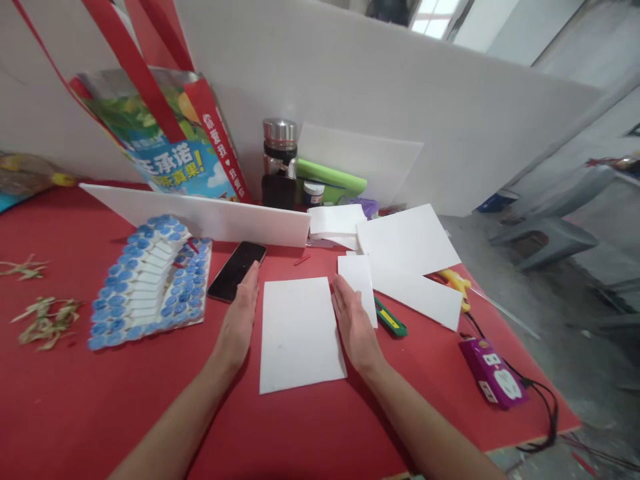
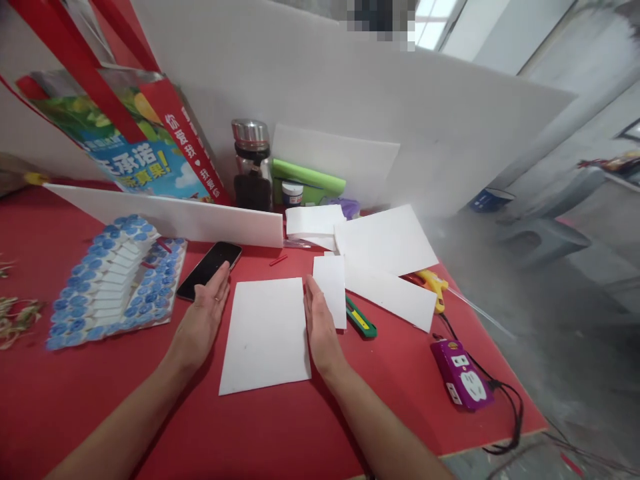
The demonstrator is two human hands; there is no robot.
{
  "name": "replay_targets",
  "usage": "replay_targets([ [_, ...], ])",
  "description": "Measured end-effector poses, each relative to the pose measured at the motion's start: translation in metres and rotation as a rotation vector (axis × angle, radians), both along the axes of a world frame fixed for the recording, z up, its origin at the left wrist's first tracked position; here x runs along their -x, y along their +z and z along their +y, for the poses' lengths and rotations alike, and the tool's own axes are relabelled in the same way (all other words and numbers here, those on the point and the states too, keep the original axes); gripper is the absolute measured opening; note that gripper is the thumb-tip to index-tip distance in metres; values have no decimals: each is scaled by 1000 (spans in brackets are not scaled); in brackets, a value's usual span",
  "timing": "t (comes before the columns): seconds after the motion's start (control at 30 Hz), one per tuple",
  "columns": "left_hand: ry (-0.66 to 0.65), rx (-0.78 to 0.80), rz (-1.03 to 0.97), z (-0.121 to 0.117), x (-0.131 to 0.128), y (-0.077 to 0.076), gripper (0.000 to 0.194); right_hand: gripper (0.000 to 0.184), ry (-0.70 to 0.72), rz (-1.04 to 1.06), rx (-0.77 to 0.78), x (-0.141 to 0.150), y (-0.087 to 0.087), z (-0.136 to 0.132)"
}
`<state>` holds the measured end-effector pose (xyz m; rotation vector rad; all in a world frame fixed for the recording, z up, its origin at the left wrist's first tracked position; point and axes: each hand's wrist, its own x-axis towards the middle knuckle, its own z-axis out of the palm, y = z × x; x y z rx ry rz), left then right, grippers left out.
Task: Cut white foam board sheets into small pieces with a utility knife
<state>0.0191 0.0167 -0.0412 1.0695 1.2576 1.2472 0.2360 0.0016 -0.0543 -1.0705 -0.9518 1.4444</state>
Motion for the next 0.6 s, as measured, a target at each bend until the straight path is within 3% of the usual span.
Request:
replay_targets([
  [0.13, 11, 79, -111, -4, -1, 7, 87, 73, -22, -42, -47, 5, -16, 0],
  [0.27, 55, 77, -189, -12, -10, 3, 89, 71, -9, -108, -59, 7, -24, 1],
  [0.47, 119, 63, -359, -15, -24, 0, 83, 69, 1, -141, -97, 11, -16, -1],
  [0.6, 107, 52, -353, -16, -22, 2, 81, 67, 19, -139, -96, 11, -10, -4],
])
